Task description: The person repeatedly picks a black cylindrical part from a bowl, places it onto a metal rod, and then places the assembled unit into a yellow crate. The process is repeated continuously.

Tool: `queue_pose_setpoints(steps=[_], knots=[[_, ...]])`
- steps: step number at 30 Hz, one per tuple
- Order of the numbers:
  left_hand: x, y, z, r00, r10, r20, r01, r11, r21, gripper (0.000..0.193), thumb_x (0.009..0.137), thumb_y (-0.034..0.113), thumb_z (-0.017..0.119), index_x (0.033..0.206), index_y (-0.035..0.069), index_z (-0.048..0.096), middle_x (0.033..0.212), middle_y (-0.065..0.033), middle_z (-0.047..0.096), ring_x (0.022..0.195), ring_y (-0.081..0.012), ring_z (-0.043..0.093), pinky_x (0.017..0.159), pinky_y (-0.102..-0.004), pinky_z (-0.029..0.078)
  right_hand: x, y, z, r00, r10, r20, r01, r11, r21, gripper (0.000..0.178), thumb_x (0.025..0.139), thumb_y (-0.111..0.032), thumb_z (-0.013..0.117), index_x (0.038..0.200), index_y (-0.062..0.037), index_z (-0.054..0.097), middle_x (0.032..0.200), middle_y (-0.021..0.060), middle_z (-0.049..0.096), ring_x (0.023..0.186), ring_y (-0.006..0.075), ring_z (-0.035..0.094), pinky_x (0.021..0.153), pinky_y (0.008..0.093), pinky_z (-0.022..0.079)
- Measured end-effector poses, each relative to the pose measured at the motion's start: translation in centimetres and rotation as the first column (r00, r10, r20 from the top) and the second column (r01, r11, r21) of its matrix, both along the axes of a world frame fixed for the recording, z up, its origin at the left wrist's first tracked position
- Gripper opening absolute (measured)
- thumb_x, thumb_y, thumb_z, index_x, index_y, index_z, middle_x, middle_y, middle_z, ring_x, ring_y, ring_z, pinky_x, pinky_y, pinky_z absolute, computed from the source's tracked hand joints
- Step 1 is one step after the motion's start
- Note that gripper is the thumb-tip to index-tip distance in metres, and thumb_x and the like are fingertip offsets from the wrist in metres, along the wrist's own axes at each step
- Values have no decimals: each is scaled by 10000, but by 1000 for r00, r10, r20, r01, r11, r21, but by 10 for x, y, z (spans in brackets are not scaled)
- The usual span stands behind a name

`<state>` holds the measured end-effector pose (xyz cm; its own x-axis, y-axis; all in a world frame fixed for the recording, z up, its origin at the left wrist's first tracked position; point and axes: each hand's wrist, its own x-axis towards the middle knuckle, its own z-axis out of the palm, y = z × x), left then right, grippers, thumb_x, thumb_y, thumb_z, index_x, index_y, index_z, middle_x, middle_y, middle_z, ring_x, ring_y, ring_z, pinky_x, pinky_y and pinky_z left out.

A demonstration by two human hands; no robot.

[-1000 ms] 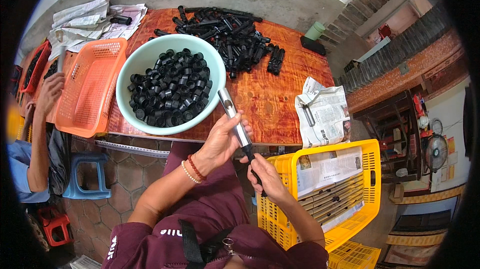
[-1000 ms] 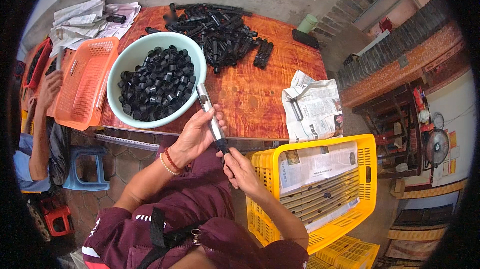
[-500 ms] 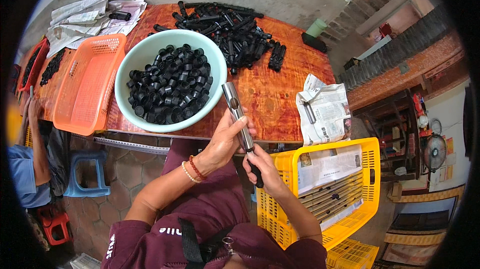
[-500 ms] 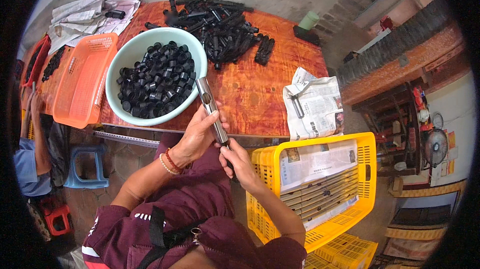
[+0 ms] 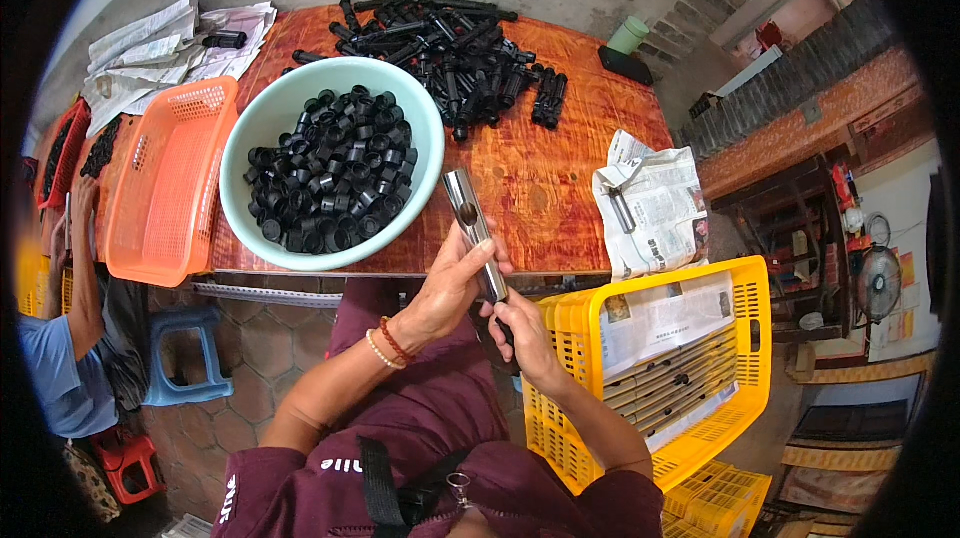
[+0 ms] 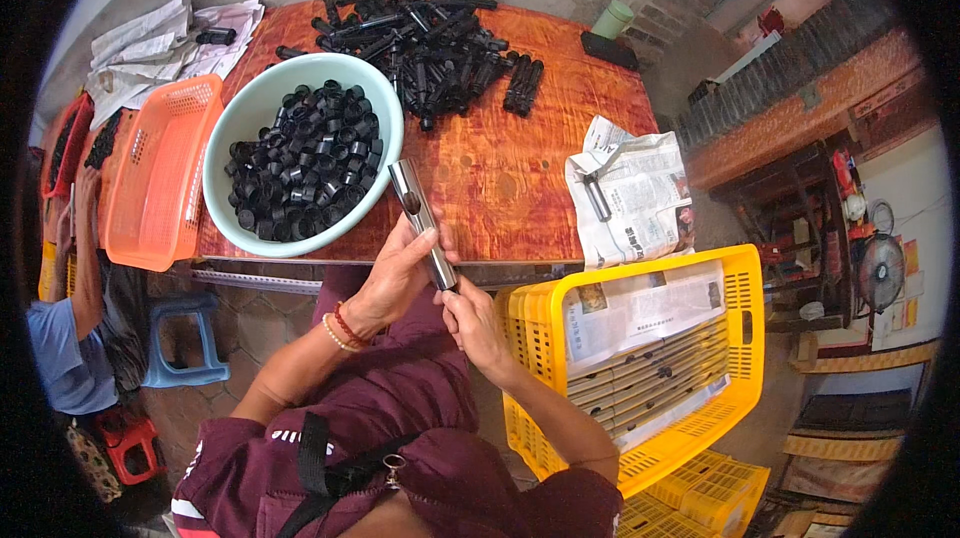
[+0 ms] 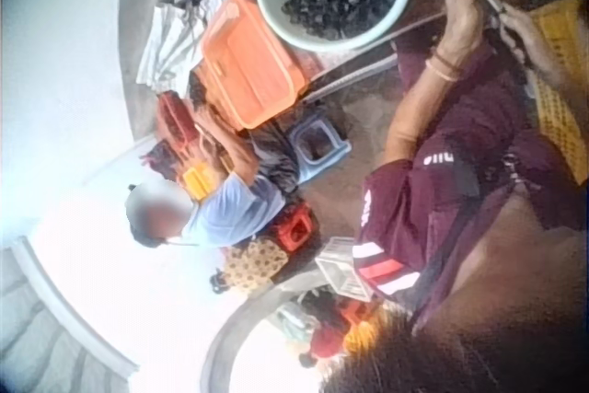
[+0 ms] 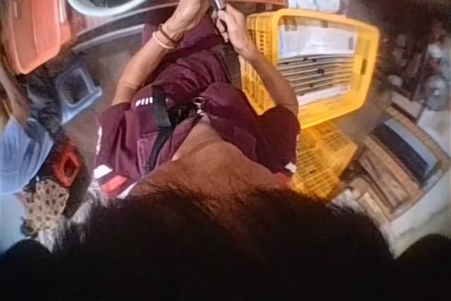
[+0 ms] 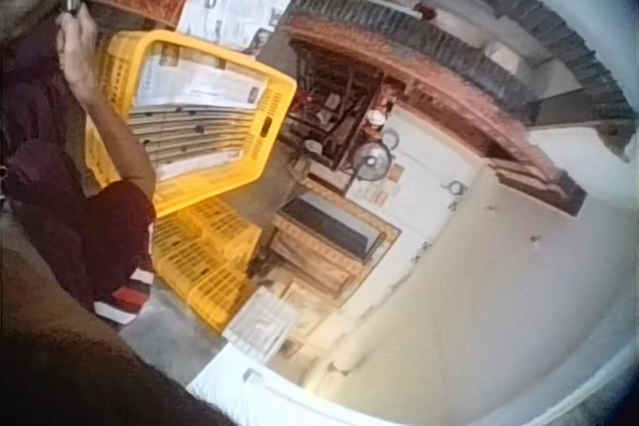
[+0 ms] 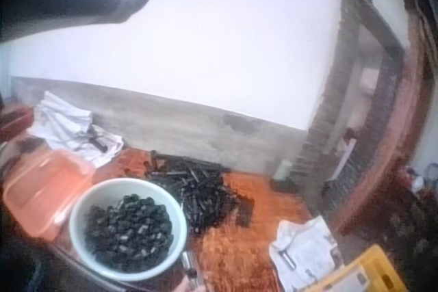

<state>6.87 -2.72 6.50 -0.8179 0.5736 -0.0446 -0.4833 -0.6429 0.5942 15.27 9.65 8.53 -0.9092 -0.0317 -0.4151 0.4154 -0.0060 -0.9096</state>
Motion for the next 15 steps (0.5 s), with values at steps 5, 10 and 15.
queue_pose_setpoints(steps=[5, 10, 15], knots=[[5, 3, -1, 1000, 2, 13, -2, 999, 44, 275, 964, 198, 500, 1201, 116, 388, 950, -41, 504, 871, -141, 554, 741, -298, 501, 0, 0, -1, 997, -74, -24, 76, 994, 77, 208, 867, -220, 434, 779, -49, 514, 558, -21, 425, 471, 74, 377, 444, 238, 312], [6, 5, -5, 1000, 21, 10, -21, 997, 75, 244, 963, 190, 497, 1179, 121, 406, 947, -39, 499, 875, -147, 540, 787, -311, 484, 3, 2, -20, 983, -74, -166, 110, 970, 218, 222, 863, -216, 449, 770, -24, 510, 548, 56, 435, 475, 164, 414, 479, 323, 347], [0, -4, -4, 999, -21, 25, 17, 989, 147, 229, 945, 206, 532, 1127, 123, 421, 971, -52, 495, 913, -179, 535, 826, -360, 468, -3, -1, -7, 931, 119, -344, 119, 793, 597, 243, 866, -250, 501, 884, -8, 495, 609, 215, 508, 611, 388, 570, 574, 471, 407]])
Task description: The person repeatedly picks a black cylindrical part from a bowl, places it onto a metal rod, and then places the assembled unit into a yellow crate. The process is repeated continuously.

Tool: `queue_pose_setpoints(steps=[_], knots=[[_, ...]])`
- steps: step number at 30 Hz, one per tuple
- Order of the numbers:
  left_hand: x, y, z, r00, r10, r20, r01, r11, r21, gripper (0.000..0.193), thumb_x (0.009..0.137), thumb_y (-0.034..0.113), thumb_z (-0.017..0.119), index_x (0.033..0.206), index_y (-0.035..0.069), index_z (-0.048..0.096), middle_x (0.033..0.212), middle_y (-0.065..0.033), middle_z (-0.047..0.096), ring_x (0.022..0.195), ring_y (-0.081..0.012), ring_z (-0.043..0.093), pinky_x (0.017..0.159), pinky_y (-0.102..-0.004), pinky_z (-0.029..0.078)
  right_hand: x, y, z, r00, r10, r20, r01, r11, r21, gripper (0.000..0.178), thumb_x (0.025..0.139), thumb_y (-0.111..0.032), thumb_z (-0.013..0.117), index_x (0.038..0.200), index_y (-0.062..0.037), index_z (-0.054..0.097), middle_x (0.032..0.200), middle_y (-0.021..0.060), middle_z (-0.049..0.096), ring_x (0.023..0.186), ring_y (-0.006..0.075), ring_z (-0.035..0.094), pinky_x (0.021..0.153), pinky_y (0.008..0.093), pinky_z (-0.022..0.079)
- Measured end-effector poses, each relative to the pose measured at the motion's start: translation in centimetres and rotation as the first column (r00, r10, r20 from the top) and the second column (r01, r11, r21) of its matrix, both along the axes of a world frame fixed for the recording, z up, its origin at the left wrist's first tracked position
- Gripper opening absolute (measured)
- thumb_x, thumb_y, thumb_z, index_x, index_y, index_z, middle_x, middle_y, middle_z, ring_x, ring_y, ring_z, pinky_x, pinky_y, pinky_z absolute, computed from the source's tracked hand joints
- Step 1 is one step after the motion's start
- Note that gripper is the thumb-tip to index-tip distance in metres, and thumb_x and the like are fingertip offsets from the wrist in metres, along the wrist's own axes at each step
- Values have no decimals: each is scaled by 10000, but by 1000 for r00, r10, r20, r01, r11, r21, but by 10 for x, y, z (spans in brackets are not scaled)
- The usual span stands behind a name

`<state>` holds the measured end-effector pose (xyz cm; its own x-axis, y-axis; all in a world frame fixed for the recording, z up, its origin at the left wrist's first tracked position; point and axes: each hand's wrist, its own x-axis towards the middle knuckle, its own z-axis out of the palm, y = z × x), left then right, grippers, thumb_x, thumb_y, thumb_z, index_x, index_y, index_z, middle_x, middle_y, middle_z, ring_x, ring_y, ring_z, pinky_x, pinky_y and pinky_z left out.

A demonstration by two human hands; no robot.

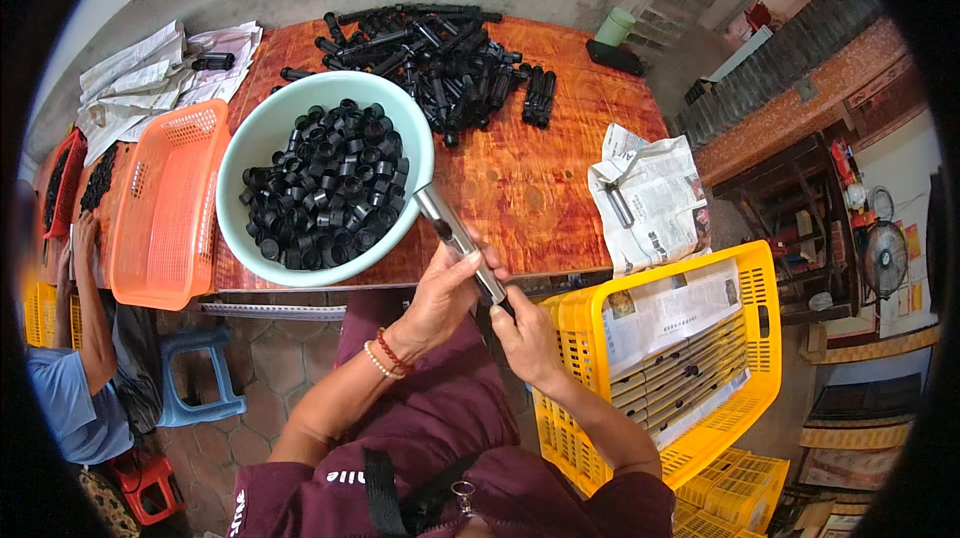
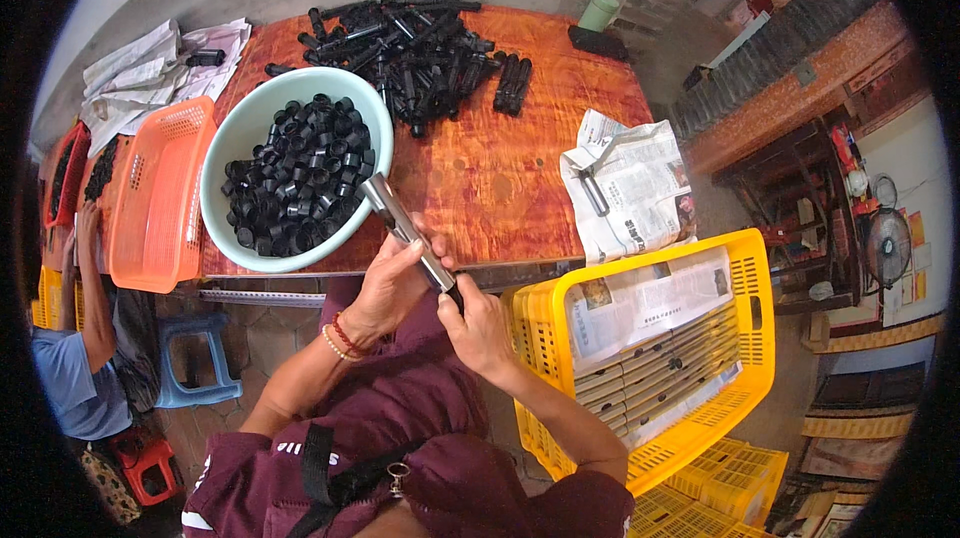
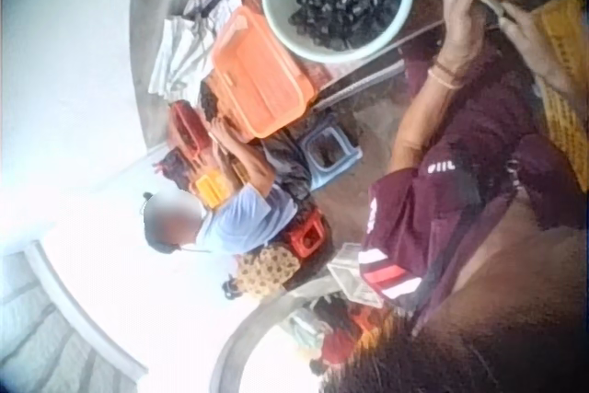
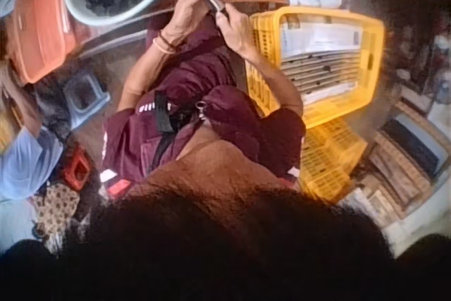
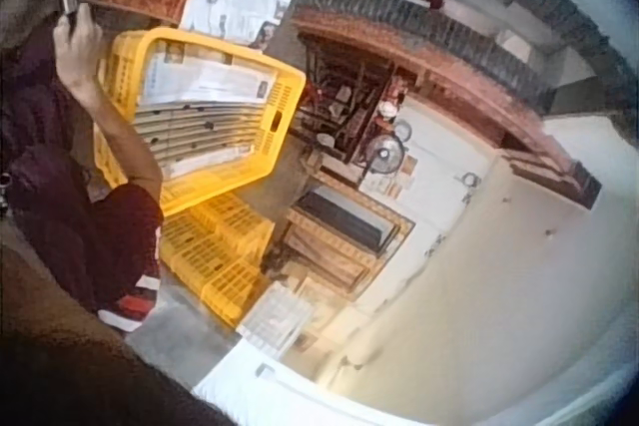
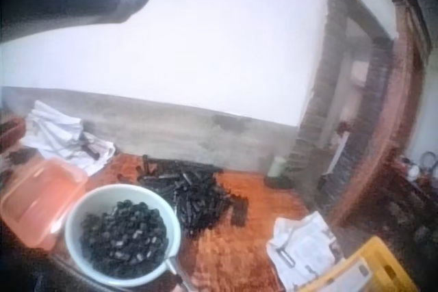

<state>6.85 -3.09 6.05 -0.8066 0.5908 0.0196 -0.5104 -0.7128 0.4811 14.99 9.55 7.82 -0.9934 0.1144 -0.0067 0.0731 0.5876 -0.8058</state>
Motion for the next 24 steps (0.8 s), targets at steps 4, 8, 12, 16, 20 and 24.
queue_pose_setpoints(steps=[4, 8, 12, 16, 20, 24], knots=[[-13, -14, 27, 999, 38, 25, -37, 999, -19, 217, 920, 307, 578, 919, 125, 459, 885, -26, 462, 851, -175, 521, 781, -342, 466, -8, -5, 11, 990, 60, -130, -54, 997, 52, 379, 886, -328, 551, 1080, -9, 484, 811, 235, 608, 763, 448, 603, 662, 484, 474], [-26, -27, 26, 998, 55, 1, -55, 998, 19, 374, 935, 489, 476, 819, 137, 432, 730, 10, 385, 698, -134, 423, 721, -314, 429, -1, -6, 16, 940, 248, 235, -125, 890, -439, 372, 901, -300, 593, 1107, -5, 499, 795, 83, 613, 642, 176, 621, 565, 309, 502], [-25, -33, 29, 981, 133, 139, -137, 990, 19, 337, 938, 444, 505, 781, 153, 440, 649, 34, 359, 644, -117, 401, 663, -296, 409, -3, -5, 28, 815, 445, 371, -109, 747, -656, 237, 929, -261, 569, 1002, -38, 539, 650, -32, 533, 537, 49, 506, 447, 223, 402], [-24, -43, 41, 939, 233, 252, -224, 973, -62, 305, 944, 337, 532, 714, 165, 430, 613, 53, 348, 557, -76, 355, 582, -249, 368, -6, -16, 22, 949, 309, -69, -304, 950, 67, 288, 914, -301, 569, 919, -19, 510, 607, 173, 578, 548, 359, 583, 468, 422, 425], [-23, -43, 36, 947, 202, 250, -220, 974, 48, 365, 953, 274, 503, 629, 179, 361, 516, 85, 267, 443, -44, 252, 477, -220, 291, -7, -26, 31, 961, 275, -17, -258, 919, 298, 335, 900, -339, 576, 860, -22, 474, 592, 231, 571, 610, 441, 585, 503, 509, 443], [-18, -39, 33, 917, 236, 322, -256, 967, 20, 346, 938, 213, 507, 624, 182, 367, 512, 90, 280, 434, -37, 252, 465, -209, 280, -10, -29, 34, 958, 287, -3, -270, 907, 324, 342, 897, -342, 579, 837, -24, 466, 579, 228, 573, 584, 439, 587, 493, 518, 452]])
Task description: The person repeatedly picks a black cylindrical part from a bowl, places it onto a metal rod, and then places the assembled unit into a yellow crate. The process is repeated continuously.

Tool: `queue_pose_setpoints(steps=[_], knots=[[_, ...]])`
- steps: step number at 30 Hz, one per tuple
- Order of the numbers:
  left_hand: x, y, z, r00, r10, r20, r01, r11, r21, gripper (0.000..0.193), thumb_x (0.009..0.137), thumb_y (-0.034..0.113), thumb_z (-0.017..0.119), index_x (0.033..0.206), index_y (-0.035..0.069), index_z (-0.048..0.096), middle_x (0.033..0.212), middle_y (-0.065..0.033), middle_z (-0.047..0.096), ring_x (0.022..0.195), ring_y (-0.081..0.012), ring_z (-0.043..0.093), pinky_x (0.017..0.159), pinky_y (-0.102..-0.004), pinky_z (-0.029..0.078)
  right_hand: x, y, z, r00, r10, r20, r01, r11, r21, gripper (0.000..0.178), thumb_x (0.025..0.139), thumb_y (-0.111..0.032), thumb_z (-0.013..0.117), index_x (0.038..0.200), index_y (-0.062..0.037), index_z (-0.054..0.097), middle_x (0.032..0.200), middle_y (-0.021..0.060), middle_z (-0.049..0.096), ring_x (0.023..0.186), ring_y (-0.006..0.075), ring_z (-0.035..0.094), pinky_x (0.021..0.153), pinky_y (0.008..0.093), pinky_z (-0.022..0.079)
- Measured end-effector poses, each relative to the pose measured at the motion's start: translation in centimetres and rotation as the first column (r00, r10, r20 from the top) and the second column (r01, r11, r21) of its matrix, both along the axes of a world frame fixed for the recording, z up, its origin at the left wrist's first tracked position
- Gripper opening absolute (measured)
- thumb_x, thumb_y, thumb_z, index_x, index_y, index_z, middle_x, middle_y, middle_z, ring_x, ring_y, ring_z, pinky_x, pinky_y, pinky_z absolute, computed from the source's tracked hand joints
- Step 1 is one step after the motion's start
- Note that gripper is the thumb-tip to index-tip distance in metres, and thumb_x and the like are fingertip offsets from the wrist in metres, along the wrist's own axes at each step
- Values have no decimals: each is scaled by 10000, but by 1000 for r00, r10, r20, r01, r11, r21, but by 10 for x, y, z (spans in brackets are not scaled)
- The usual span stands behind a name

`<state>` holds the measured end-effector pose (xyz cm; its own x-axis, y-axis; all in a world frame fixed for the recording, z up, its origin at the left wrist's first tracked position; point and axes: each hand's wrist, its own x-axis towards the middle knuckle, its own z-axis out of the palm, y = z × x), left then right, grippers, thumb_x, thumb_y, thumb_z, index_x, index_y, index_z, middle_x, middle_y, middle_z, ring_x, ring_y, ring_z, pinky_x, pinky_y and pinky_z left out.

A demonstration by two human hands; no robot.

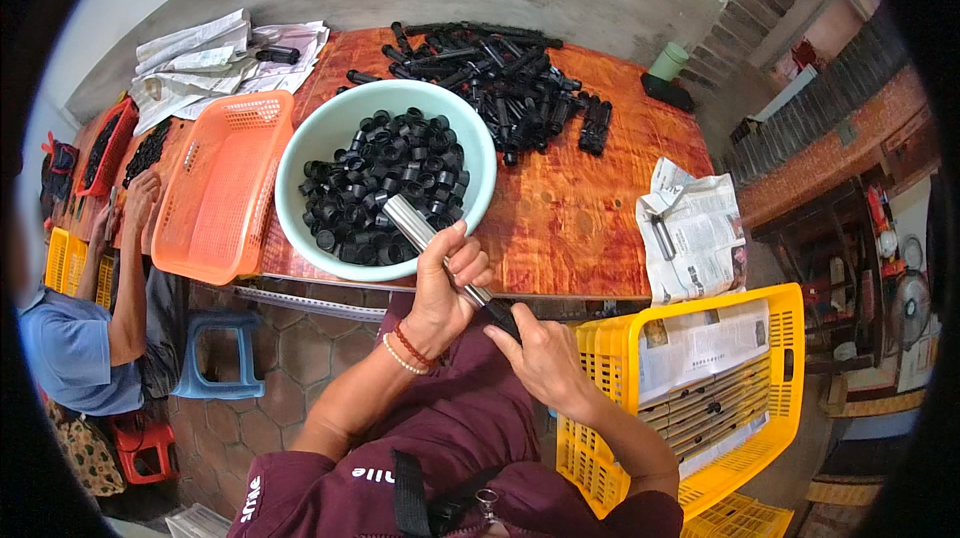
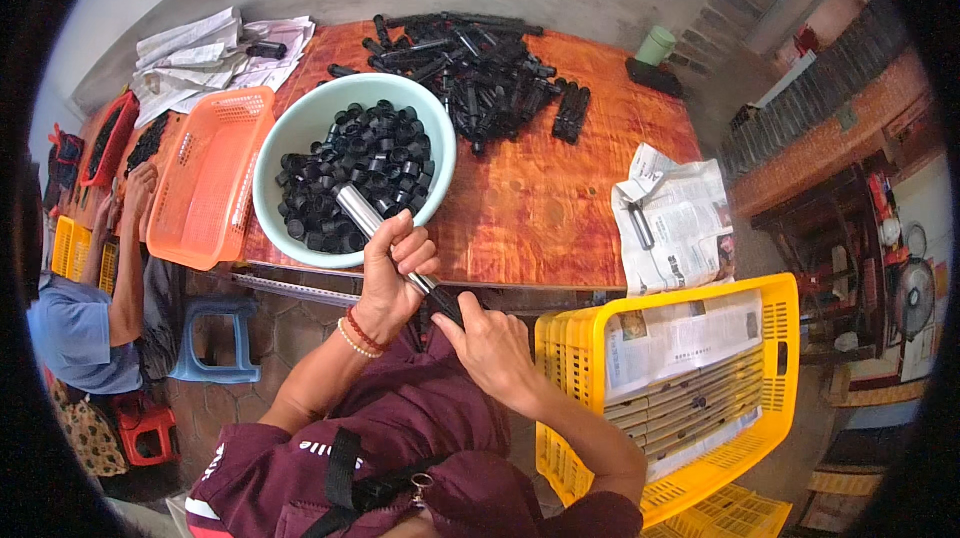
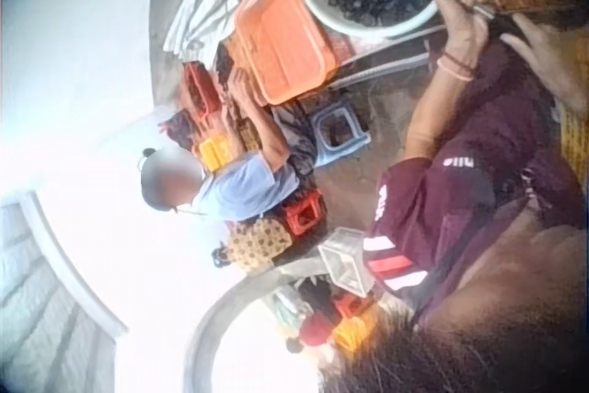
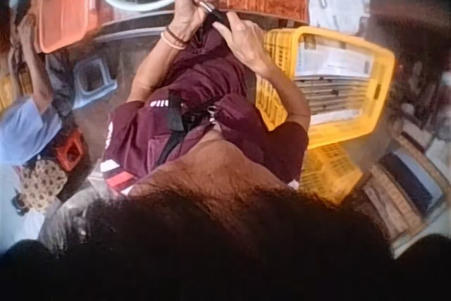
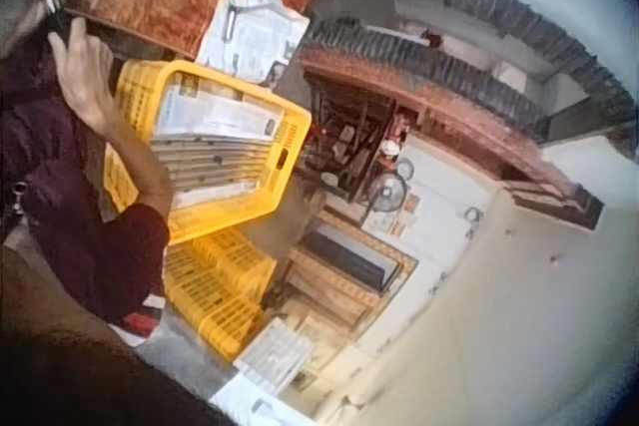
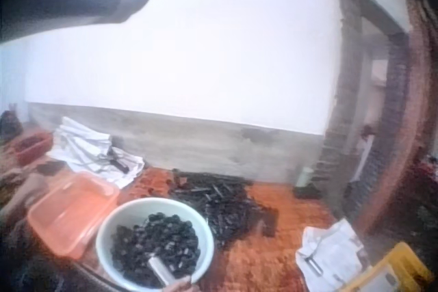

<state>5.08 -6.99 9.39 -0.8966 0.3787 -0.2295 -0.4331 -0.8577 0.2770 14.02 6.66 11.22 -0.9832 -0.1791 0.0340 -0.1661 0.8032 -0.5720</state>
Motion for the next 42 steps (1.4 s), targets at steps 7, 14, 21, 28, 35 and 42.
queue_pose_setpoints(steps=[7, 14, 21, 28, 35, 42], knots=[[-3, 2, -5, 1000, 28, -7, -28, 998, 63, 329, 924, 190, 515, 624, 177, 381, 507, 87, 285, 426, -40, 262, 444, -210, 272, -5, 5, -2, 1000, 13, 16, -13, 1000, -2, 340, 881, -340, 602, 909, -19, 492, 637, 200, 596, 605, 411, 600, 518, 486, 461], [-34, -31, 21, 986, 147, -84, -118, 952, 281, 347, 892, 179, 525, 596, 175, 344, 497, 78, 275, 427, -37, 275, 418, -197, 273, -14, 36, 44, 867, -231, -442, -18, 871, -491, 721, 901, -608, 376, 1256, 16, 438, 1088, 168, 507, 1114, 311, 442, 999, 447, 302], [-12, 7, 31, 999, -21, -44, 37, 911, 410, 317, 918, 161, 491, 615, 149, 397, 498, 78, 299, 414, -38, 288, 437, -197, 290, -28, 21, 50, 718, -182, -672, -154, 900, -408, 842, 852, -708, 347, 1284, 12, 416, 1227, 193, 457, 1230, 386, 368, 1057, 502, 238], [15, 35, 35, 983, -178, 39, 159, 945, 286, 364, 898, 202, 503, 572, 184, 341, 490, 75, 293, 406, -43, 273, 407, -209, 250, -36, 6, 44, 690, -59, -721, -204, 940, -272, 788, 878, -662, 355, 1273, 14, 438, 1205, 203, 458, 1201, 394, 382, 1044, 529, 251], [16, 56, 28, 989, -149, 13, 148, 986, 77, 352, 916, 206, 479, 593, 163, 345, 494, 58, 296, 436, -68, 283, 458, -231, 274, -48, 14, 21, 858, -247, -450, -34, 846, -531, 674, 936, -539, 315, 1269, 36, 432, 1205, 212, 455, 1175, 345, 413, 1046, 466, 261], [-2, 50, 2, 966, -259, -2, 254, 947, 197, 357, 913, 212, 470, 585, 171, 336, 490, 58, 299, 432, -67, 287, 466, -232, 277, -32, 65, 1, 913, -346, -215, 177, 812, -556, 366, 987, -239, 335, 1064, 23, 579, 1026, 126, 549, 999, 233, 529, 895, 325, 390]])
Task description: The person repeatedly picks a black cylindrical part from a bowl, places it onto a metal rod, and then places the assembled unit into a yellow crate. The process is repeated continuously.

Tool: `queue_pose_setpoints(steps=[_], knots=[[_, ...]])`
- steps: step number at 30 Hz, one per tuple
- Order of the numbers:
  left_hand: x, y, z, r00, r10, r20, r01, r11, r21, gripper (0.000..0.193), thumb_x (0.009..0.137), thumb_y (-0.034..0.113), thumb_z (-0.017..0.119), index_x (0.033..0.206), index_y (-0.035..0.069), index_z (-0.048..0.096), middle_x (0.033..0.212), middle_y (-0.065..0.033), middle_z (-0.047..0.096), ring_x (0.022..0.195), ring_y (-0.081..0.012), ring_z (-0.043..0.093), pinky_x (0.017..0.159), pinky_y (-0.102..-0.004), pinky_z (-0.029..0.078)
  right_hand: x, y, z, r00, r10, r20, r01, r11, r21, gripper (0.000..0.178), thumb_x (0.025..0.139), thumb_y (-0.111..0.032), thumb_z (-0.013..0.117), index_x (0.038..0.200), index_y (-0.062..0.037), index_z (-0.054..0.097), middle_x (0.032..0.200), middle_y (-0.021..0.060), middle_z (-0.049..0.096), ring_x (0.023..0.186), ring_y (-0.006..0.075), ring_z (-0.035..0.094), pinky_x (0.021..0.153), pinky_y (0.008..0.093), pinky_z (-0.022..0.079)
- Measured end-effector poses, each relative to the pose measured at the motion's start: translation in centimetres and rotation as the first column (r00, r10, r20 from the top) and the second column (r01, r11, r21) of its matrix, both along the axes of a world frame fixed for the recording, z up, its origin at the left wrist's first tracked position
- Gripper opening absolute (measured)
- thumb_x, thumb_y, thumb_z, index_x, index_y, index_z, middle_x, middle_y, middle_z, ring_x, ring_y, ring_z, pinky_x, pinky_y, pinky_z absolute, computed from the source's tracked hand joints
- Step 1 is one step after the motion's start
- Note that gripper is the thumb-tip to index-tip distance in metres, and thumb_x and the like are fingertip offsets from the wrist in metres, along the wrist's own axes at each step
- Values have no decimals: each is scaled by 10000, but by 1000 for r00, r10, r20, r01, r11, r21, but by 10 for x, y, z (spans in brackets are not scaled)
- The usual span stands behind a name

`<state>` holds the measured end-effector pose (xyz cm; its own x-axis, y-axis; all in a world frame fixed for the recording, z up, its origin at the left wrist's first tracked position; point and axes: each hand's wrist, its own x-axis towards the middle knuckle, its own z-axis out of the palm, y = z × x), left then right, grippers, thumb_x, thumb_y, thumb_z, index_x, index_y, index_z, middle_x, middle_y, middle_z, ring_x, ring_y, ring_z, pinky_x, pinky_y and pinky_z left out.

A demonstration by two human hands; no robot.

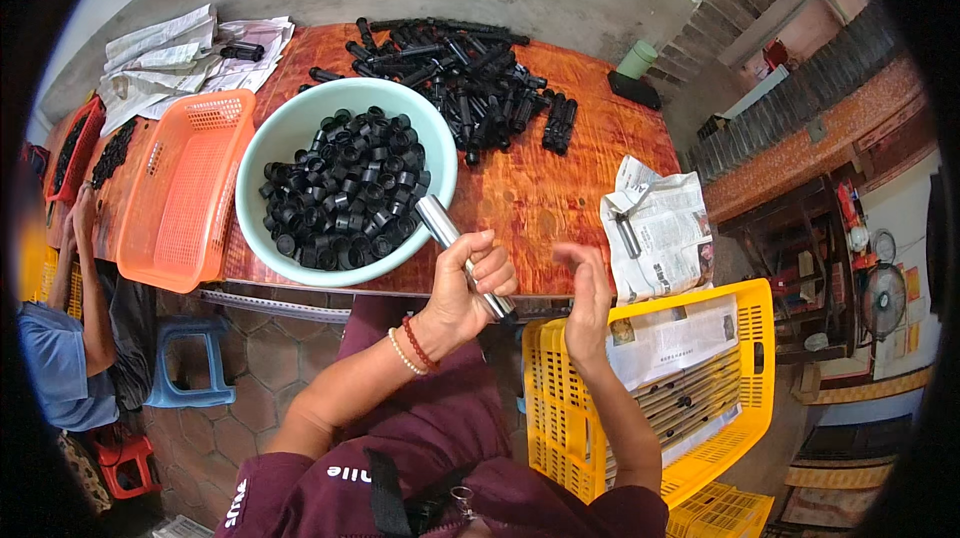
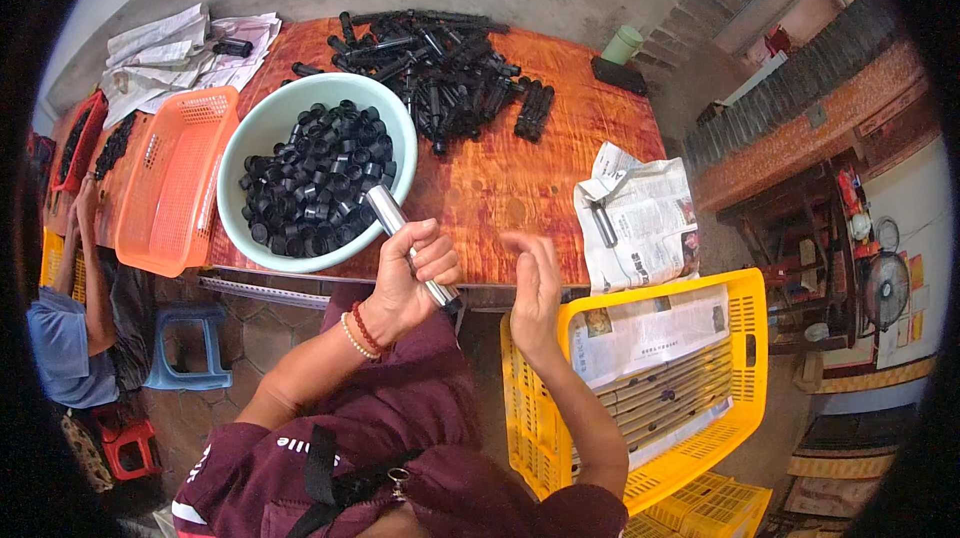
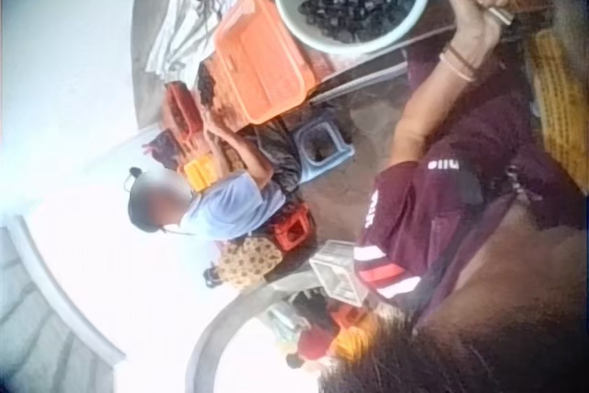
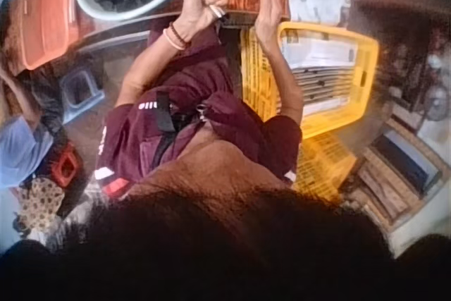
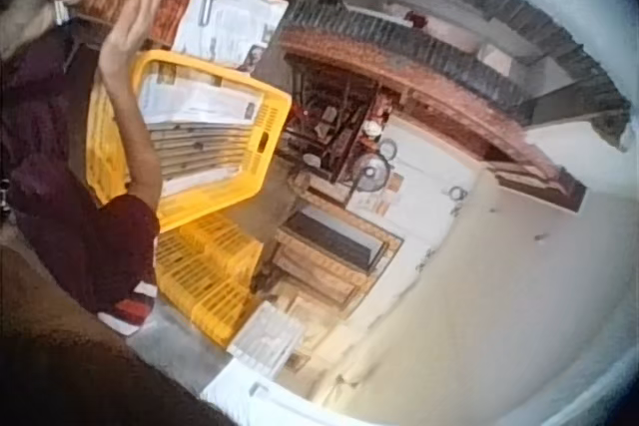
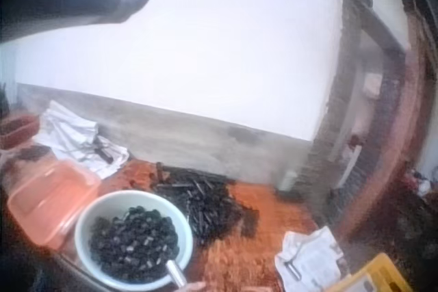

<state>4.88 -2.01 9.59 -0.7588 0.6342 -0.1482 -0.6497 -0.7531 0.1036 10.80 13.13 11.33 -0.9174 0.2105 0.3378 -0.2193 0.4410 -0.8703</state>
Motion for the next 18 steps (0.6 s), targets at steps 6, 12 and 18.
queue_pose_setpoints(steps=[6, 12, 18], knots=[[-12, 2, -14, 999, -34, 13, 35, 999, -30, 360, 889, 206, 512, 579, 176, 330, 485, 59, 294, 431, -68, 286, 456, -239, 270, 5, 4, -30, 988, -4, 155, -3, 999, 45, 296, 967, -166, 398, 943, 36, 612, 837, 131, 601, 772, 236, 599, 733, 345, 454], [-19, 4, -25, 999, -34, 17, 36, 995, -97, 339, 890, 188, 515, 600, 167, 340, 490, 56, 291, 433, -73, 288, 460, -239, 279, -1, 18, -43, 977, -31, 213, -6, 986, 168, 251, 930, -173, 463, 881, 15, 621, 781, 138, 604, 744, 279, 594, 691, 370, 440], [-18, 6, -31, 885, -62, -462, -222, 815, -535, 278, 862, 112, 603, 641, 98, 436, 498, 14, 441, 417, -80, 416, 404, -249, 325, -3, 22, -47, 980, -50, 190, 6, 974, 226, 194, 895, -137, 522, 865, 28, 619, 775, 135, 614, 733, 258, 588, 690, 356, 442]])
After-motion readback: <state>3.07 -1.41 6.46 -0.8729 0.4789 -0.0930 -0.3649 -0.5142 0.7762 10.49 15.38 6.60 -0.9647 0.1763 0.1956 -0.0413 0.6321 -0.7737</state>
